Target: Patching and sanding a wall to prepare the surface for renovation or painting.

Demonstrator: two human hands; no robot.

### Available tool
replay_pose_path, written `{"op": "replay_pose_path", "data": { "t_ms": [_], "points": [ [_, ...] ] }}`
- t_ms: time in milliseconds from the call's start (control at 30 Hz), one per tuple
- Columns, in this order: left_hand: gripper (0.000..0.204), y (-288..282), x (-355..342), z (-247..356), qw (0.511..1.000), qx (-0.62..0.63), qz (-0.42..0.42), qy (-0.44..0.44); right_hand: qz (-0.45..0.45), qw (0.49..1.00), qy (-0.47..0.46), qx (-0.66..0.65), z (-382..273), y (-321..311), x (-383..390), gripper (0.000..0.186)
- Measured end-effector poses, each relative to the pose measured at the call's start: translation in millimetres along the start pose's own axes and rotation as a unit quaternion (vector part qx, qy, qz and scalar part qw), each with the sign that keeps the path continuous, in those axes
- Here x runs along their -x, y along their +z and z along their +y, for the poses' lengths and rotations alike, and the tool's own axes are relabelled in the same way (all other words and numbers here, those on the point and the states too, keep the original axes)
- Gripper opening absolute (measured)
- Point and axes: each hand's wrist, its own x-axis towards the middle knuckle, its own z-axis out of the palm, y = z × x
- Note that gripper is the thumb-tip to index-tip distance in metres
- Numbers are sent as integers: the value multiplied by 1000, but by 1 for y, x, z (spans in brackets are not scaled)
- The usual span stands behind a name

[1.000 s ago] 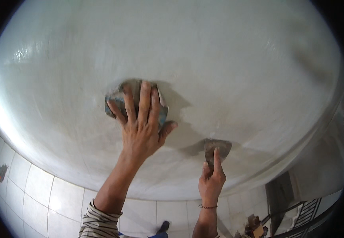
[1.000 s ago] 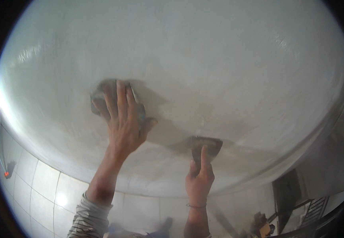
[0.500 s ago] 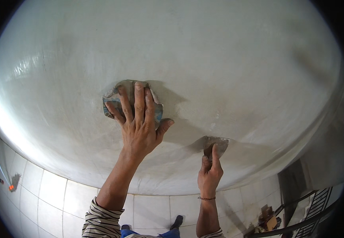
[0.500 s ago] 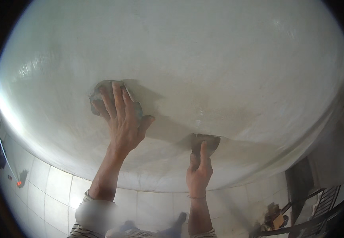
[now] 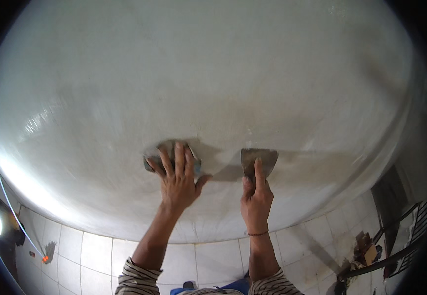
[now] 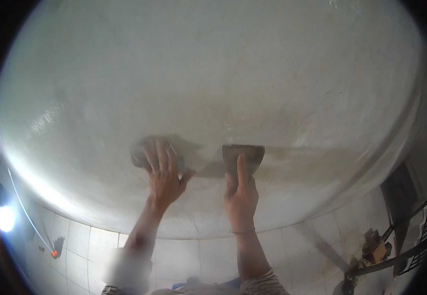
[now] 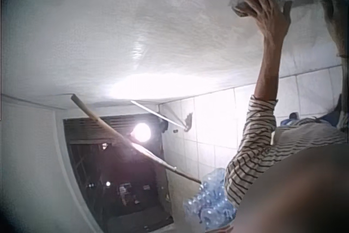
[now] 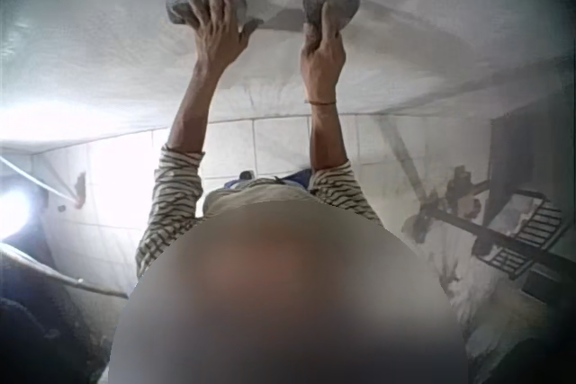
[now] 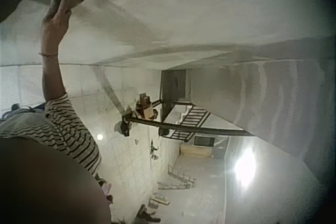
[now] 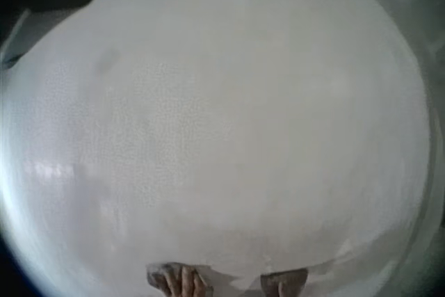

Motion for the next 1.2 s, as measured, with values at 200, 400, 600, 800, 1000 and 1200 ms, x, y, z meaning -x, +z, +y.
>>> {"op": "replay_pose_path", "data": {
  "t_ms": [200, 400, 600, 800, 1000, 1200],
  "points": [
    [86, -6, 7, 2, 999, 31, -32, -10, -20, 999, 14, 25, -8, -13, -11, 55],
    [73, -11, -2, -6, 999, 32, -10, -12, 36, 996, -51, -63, -21, -3, -43, 52],
    [64, -51, -79, -32, 981, -102, 46, 156, -55, 989, -79, -112, -8, -54, -55, 49],
    [73, -72, -148, -13, 967, 41, 248, -50, -41, 987, -123, -99, 31, -90, -60, 51],
    [75, 26, -91, 119, 988, -4, 94, -125, -85, 982, -61, -155, 83, -117, -74, 53],
    [75, 38, -62, 123, 994, 33, 93, -49, -67, 974, -172, -132, 112, -102, -84, 52]
  ]
}}
